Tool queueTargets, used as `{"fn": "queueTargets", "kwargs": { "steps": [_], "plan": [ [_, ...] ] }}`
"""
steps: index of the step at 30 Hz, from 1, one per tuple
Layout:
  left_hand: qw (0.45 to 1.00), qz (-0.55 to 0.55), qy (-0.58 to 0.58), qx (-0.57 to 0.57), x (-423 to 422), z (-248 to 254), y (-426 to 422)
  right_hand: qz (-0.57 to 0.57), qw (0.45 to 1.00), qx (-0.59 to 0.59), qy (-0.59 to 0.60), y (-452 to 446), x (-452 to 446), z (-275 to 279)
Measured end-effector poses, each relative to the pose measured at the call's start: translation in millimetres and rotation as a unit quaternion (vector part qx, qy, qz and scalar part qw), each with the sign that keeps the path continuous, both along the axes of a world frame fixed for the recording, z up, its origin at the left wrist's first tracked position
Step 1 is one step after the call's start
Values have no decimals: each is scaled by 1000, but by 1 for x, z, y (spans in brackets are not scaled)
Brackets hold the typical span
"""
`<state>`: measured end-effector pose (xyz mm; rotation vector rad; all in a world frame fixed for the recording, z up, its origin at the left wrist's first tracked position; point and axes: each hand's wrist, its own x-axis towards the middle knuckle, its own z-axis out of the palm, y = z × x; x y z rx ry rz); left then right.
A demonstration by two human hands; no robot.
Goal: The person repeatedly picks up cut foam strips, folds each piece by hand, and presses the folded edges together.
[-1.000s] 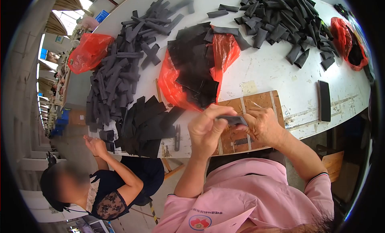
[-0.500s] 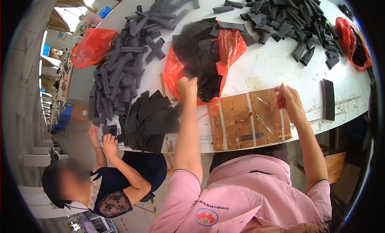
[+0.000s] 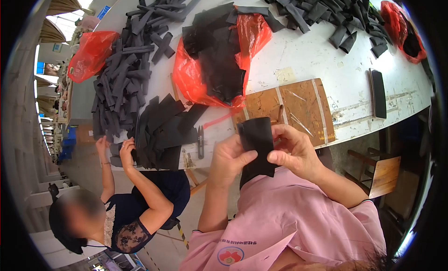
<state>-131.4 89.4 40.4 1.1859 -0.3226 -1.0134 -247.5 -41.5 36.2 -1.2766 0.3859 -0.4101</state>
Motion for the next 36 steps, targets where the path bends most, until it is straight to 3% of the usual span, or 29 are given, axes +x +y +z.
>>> {"fn": "queueTargets", "kwargs": {
  "steps": [2,4,8,11,15,16,19,20,22,24,26,29,30,33,34,36],
  "plan": [
    [999,-25,-10,19,-12,-7,1,27,997,67,30,-5,-3,6],
    [995,-47,-38,84,-15,-10,5,40,997,-7,63,-12,-9,5],
    [998,-6,-47,-51,-4,10,-10,106,974,-170,106,-27,-14,21],
    [989,-141,-30,27,16,22,-11,134,959,-237,75,-32,-17,19],
    [958,-248,-91,112,20,36,-22,176,942,-279,57,-41,-16,26],
    [963,-235,-55,119,18,37,-25,184,938,-288,51,-41,-15,26],
    [941,-275,-92,176,21,35,-26,193,918,-345,42,-44,-12,22],
    [956,-233,-73,165,19,33,-25,93,891,-441,45,-41,-11,21],
    [978,-146,-34,142,10,23,-20,-108,788,-604,49,-30,-9,21],
    [993,-67,12,97,0,14,-16,-67,883,-463,34,-17,-16,21],
    [998,-8,37,52,-13,7,-15,-34,942,-334,31,-6,-15,19],
    [998,18,-39,55,-25,5,-17,-21,966,-253,48,-2,-15,8],
    [989,45,-120,75,-31,6,-18,-32,956,-286,49,-3,-12,11],
    [867,170,-451,125,-52,-11,-22,-73,922,-378,50,0,-7,2],
    [853,224,-465,79,-54,-18,-28,-93,912,-393,68,2,-5,-2],
    [966,192,-167,49,-45,-12,-24,-136,889,-424,103,3,0,-8]
  ]
}}
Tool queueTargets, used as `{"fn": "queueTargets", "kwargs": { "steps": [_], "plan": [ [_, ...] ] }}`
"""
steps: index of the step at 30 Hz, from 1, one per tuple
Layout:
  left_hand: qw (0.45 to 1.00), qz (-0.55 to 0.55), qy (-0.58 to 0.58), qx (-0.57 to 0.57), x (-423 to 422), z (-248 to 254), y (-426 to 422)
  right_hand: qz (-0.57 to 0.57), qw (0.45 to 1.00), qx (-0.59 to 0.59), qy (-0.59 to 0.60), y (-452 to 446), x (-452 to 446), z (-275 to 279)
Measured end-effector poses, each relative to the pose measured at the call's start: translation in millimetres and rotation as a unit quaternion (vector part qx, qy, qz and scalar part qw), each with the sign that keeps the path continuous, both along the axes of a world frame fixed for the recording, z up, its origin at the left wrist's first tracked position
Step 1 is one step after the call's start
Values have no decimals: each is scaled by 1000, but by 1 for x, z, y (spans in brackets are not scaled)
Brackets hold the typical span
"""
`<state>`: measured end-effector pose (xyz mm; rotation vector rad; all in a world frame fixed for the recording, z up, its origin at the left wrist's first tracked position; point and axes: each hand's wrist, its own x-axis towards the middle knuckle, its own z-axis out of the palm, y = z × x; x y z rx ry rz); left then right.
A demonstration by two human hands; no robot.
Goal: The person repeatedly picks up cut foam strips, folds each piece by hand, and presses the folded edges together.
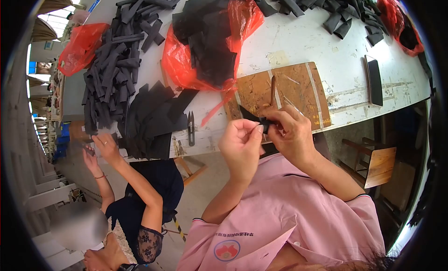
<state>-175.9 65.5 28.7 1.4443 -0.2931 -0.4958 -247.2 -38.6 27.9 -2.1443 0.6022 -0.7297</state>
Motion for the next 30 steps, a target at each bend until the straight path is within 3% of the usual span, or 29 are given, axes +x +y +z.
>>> {"fn": "queueTargets", "kwargs": {
  "steps": [2,3,5,7,8,10,11,13,14,15,17,19,20,22,24,25,28,30],
  "plan": [
    [962,-27,249,-112,7,2,-1,21,983,180,17,-6,-4,-4],
    [952,-65,270,-129,8,3,0,34,963,265,25,-11,-5,-6],
    [926,-141,313,-157,9,8,7,84,845,527,-21,-16,-8,-8],
    [987,-79,139,-27,5,-5,4,97,693,714,-9,-17,-12,-6],
    [998,-35,50,7,1,-11,-2,98,658,746,-21,-13,-11,-10],
    [989,31,-120,77,-2,-22,-6,109,646,754,-40,-9,-9,-12],
    [997,23,-60,52,-1,-23,-4,114,640,758,-47,-9,-8,-13],
    [998,3,63,2,3,-18,-1,122,702,700,-50,-11,-7,-20],
    [971,-61,213,-93,10,-10,4,107,719,685,-52,-13,-8,-22],
    [949,-114,265,-128,12,-6,5,92,734,670,-54,-14,-7,-22],
    [885,-217,364,-192,12,0,9,140,737,654,-97,-14,-11,-20],
    [868,-271,349,-227,8,0,12,197,746,621,-138,-14,-16,-19],
    [873,-278,323,-239,9,2,13,234,775,557,-186,-15,-14,-18],
    [944,-197,181,-192,3,14,8,225,799,521,-199,-20,-13,-9],
    [981,-101,-142,-85,-6,10,-3,222,850,439,-189,-26,-13,2],
    [952,-47,-300,-27,-9,11,-9,207,878,387,-188,-26,-13,7],
    [959,-5,-277,-63,-14,20,-19,158,947,221,-169,-28,-8,34],
    [965,-3,-237,-109,-13,30,-25,148,957,214,-129,-30,-11,55]
  ]
}}
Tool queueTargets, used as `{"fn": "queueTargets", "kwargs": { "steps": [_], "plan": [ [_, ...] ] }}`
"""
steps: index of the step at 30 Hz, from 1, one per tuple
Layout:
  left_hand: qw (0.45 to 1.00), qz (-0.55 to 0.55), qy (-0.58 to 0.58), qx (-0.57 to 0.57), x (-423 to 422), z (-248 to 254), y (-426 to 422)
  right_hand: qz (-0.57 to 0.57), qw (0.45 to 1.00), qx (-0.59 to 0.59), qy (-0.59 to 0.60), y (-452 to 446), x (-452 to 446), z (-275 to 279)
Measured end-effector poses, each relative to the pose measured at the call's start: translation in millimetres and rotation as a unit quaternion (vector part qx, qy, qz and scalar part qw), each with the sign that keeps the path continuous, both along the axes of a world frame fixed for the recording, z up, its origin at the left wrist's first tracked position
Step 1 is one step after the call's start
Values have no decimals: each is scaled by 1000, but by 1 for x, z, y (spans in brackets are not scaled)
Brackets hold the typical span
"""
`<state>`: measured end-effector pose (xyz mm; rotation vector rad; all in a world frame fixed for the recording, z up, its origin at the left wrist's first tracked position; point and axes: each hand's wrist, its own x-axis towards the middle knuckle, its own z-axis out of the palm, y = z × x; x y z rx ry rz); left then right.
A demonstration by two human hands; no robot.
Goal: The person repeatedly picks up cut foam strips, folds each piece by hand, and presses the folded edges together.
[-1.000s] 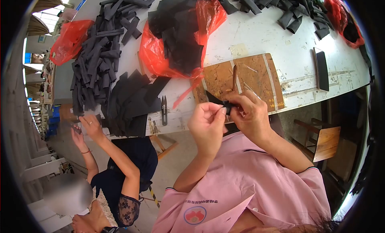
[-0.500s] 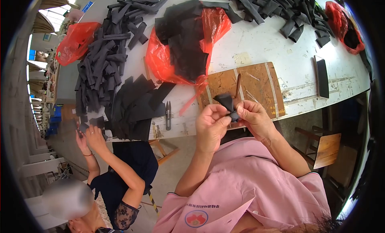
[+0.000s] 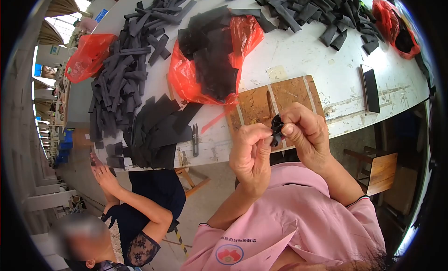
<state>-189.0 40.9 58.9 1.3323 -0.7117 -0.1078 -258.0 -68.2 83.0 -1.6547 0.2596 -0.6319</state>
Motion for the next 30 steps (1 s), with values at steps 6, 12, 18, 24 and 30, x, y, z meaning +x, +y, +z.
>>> {"fn": "queueTargets", "kwargs": {
  "steps": [6,12,18,24,30],
  "plan": [
    [956,-129,247,-96,24,52,-9,-12,998,-44,33,-13,18,41],
    [717,-449,480,-232,61,68,-18,113,983,117,90,-42,40,55],
    [710,-367,566,-202,57,-18,-18,205,923,308,102,-55,41,-16],
    [817,-319,444,-184,55,29,-24,243,940,223,91,-67,58,-3],
    [768,-306,524,-204,58,-21,-17,234,927,267,120,-60,52,-34]
  ]
}}
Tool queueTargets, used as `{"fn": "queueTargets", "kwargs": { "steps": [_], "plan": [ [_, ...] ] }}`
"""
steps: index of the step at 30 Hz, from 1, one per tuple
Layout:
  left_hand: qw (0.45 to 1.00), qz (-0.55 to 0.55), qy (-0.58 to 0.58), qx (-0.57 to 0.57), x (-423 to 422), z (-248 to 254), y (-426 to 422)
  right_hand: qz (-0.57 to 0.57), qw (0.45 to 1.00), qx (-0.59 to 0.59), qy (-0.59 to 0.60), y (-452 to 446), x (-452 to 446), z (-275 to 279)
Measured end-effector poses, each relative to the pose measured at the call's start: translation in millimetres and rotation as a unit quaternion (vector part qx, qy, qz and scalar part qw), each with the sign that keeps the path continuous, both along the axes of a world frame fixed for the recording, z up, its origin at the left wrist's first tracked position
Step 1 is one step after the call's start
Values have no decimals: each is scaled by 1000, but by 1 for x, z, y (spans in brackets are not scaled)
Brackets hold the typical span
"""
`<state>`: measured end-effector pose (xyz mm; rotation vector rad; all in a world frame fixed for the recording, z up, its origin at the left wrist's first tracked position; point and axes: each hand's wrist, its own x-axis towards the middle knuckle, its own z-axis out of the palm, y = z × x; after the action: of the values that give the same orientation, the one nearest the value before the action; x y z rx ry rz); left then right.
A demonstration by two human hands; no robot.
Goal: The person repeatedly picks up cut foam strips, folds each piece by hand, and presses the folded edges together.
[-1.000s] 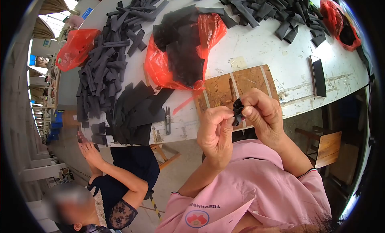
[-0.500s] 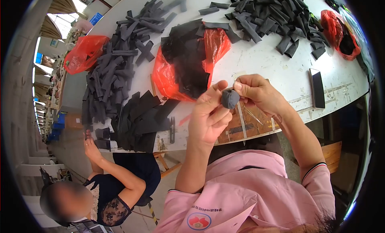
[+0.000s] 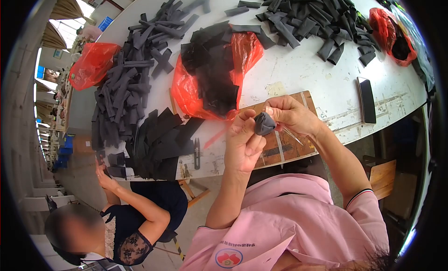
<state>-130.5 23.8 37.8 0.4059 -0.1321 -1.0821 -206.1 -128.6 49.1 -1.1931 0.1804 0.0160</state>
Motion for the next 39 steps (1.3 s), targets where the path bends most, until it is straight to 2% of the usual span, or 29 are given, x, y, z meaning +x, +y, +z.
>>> {"fn": "queueTargets", "kwargs": {
  "steps": [3,4,7,8,10,12,13,14,15,16,17,18,19,20,22,24,27,28,31,32,35,36,39],
  "plan": [
    [983,-71,144,-86,12,28,-7,-10,999,-38,-30,0,6,30],
    [975,-103,125,-152,13,39,-8,-7,998,-48,-39,1,6,35],
    [969,-16,231,-83,8,37,-8,27,995,-98,-21,-9,12,29],
    [974,-21,223,-34,9,16,-4,32,997,-74,14,-10,9,19],
    [998,4,22,60,-5,-1,3,23,1000,6,15,-7,0,3],
    [980,35,-150,126,-9,4,7,21,999,44,4,-8,-3,-10],
    [934,103,-290,180,-7,8,4,23,1000,17,13,-11,-3,-11],
    [861,171,-421,228,-5,12,-1,26,999,-11,20,-14,-3,-8],
    [835,178,-472,220,-2,20,-2,28,998,-38,27,-15,-2,-4],
    [806,186,-521,211,0,28,-4,-31,993,-110,3,-14,-2,2],
    [774,198,-566,202,3,35,-6,-90,979,-180,-20,-12,-5,11],
    [790,174,-563,170,4,38,-6,-147,957,-248,-41,-8,-7,22],
    [804,150,-558,137,5,40,-7,-153,918,-352,-97,-5,-10,31],
    [814,178,-538,123,2,42,-10,-156,866,-451,-152,-1,-13,40],
    [852,234,-464,68,-4,38,-11,-110,767,-604,-188,2,-16,57],
    [886,265,-377,56,-9,33,-9,-20,682,-715,-151,4,-17,69],
    [897,210,-374,105,-12,7,-10,-34,770,-621,-141,-1,-16,31],
    [913,206,-342,80,-18,7,-12,-47,770,-620,-145,-1,-18,25],
    [912,146,-380,58,-16,18,-17,-90,785,-588,-170,6,-20,22],
    [880,160,-445,44,-10,21,-22,-106,797,-566,-182,8,-20,25],
    [823,75,-549,127,-3,54,-25,-150,817,-516,-211,7,-18,7],
    [799,59,-572,176,-2,46,-28,-165,821,-501,-218,8,-19,-4],
    [786,79,-590,170,4,38,-27,-150,849,-470,-191,13,-15,-20]
  ]
}}
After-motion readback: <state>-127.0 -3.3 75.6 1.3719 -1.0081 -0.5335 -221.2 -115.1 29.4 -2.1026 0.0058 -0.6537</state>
